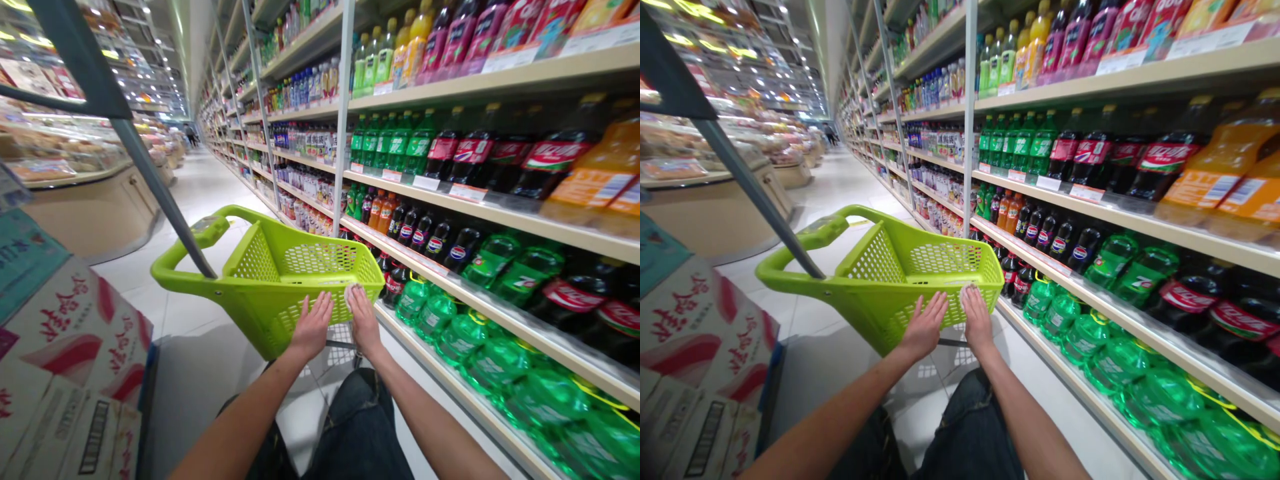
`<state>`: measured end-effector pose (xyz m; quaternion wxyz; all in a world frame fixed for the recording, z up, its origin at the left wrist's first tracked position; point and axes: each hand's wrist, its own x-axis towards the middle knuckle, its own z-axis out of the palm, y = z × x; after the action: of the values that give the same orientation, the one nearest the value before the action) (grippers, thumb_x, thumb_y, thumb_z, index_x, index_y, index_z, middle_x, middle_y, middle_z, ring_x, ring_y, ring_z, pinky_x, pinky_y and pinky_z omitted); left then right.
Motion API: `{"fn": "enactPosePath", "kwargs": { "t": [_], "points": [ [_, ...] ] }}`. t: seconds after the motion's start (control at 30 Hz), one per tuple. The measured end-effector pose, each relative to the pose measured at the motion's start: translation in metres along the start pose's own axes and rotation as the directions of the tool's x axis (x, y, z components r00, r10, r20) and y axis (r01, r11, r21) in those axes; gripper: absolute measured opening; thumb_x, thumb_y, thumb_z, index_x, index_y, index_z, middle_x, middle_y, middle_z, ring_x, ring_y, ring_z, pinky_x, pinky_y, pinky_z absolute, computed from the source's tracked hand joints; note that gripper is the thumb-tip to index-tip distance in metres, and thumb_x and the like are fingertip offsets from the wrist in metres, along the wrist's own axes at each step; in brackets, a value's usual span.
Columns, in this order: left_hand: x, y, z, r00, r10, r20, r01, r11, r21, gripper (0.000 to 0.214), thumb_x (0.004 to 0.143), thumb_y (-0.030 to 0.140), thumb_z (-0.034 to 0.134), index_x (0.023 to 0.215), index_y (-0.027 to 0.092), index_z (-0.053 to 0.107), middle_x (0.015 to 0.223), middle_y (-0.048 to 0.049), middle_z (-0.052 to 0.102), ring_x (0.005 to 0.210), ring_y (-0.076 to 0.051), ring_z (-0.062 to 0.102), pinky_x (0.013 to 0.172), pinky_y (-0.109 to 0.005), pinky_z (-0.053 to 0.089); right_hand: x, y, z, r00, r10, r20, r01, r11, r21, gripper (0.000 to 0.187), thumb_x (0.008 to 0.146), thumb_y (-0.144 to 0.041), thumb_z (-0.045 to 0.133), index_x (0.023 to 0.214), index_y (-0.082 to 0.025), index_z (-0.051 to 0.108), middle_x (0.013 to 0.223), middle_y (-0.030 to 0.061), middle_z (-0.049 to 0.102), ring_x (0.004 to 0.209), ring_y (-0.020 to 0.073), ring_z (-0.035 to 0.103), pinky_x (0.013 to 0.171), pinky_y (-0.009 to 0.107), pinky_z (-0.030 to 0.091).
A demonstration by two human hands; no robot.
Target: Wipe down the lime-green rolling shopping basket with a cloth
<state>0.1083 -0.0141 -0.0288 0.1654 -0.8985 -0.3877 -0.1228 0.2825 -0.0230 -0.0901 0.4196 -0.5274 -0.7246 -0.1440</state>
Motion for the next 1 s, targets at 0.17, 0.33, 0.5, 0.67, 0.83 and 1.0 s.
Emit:
{"fn": "enactPosePath", "kwargs": {
  "t": [0.17, 0.33, 0.5, 0.67, 0.83, 1.0],
  "points": [
    [0.01, 0.013, -0.003, 1.0, 0.021, 0.019, -0.021, 1.0, -0.01, 0.055, 0.074, 0.012, 0.033, 0.13, 0.014, 0.034, 0.141, -0.0065, 0.028, 0.131, -0.02, 0.019, 0.106, -0.048, 0.016, -0.012, 0.007, 0.011, 1.0, 0.001, 0.021, 0.0, 0.999, -0.047, 0.056, 0.076, 0.004, 0.029, 0.128, -0.013, 0.039, 0.131, 0.0141, 0.042, 0.13, 0.0204, 0.021, 0.098, 0.046, 0.037],
    [0.008, 0.013, 0.0, 0.999, 0.034, 0.031, -0.035, 0.999, 0.004, 0.056, 0.075, 0.014, 0.034, 0.131, 0.013, 0.032, 0.142, -0.0069, 0.025, 0.132, -0.02, 0.017, 0.106, -0.048, 0.015, -0.033, 0.014, 0.005, 0.998, -0.037, 0.06, 0.037, 0.999, 0.0, 0.057, 0.077, 0.003, 0.03, 0.13, -0.016, 0.037, 0.132, 0.0122, 0.042, 0.129, 0.0191, 0.025, 0.098, 0.044, 0.038],
    [0.016, 0.017, -0.001, 0.998, 0.038, 0.043, -0.037, 0.999, -0.02, 0.054, 0.077, 0.014, 0.032, 0.13, 0.012, 0.033, 0.142, -0.0075, 0.026, 0.132, -0.021, 0.018, 0.106, -0.049, 0.015, 0.003, 0.032, -0.011, 0.99, 0.05, -0.132, -0.055, 0.998, -0.036, 0.056, 0.08, -0.001, 0.03, 0.134, -0.016, 0.029, 0.141, 0.0118, 0.025, 0.132, 0.0219, 0.016, 0.103, 0.05, 0.028],
    [0.021, 0.026, -0.005, 0.996, 0.065, 0.061, -0.064, 0.998, -0.004, 0.054, 0.076, 0.016, 0.034, 0.13, 0.013, 0.032, 0.142, -0.007, 0.025, 0.132, -0.021, 0.017, 0.105, -0.049, 0.017, -0.041, 0.039, 0.012, 0.996, 0.054, 0.067, -0.054, 0.999, -0.005, 0.055, 0.08, 0.0, 0.028, 0.132, -0.017, 0.033, 0.137, 0.0102, 0.035, 0.13, 0.0181, 0.021, 0.1, 0.044, 0.035],
    [0.013, 0.018, 0.001, 0.996, 0.041, 0.074, -0.043, 0.999, 0.025, 0.056, 0.075, 0.016, 0.036, 0.131, 0.014, 0.03, 0.143, -0.0064, 0.023, 0.133, -0.02, 0.014, 0.105, -0.049, 0.016, -0.045, 0.047, -0.001, 0.995, 0.103, 0.014, -0.103, 0.995, 0.005, 0.056, 0.081, -0.003, 0.028, 0.135, -0.019, 0.028, 0.141, 0.009, 0.026, 0.131, 0.0194, 0.02, 0.103, 0.046, 0.03],
    [0.012, 0.02, 0.007, 0.998, 0.02, 0.058, -0.02, 1.0, -0.008, 0.053, 0.076, 0.016, 0.033, 0.13, 0.012, 0.033, 0.142, -0.0076, 0.026, 0.132, -0.02, 0.018, 0.105, -0.05, 0.017, -0.012, 0.061, -0.008, 0.972, 0.215, -0.098, -0.217, 0.976, 0.0, 0.056, 0.08, -0.004, 0.029, 0.134, -0.017, 0.029, 0.144, 0.0093, 0.016, 0.132, 0.0224, 0.016, 0.104, 0.047, 0.027]
  ]
}}
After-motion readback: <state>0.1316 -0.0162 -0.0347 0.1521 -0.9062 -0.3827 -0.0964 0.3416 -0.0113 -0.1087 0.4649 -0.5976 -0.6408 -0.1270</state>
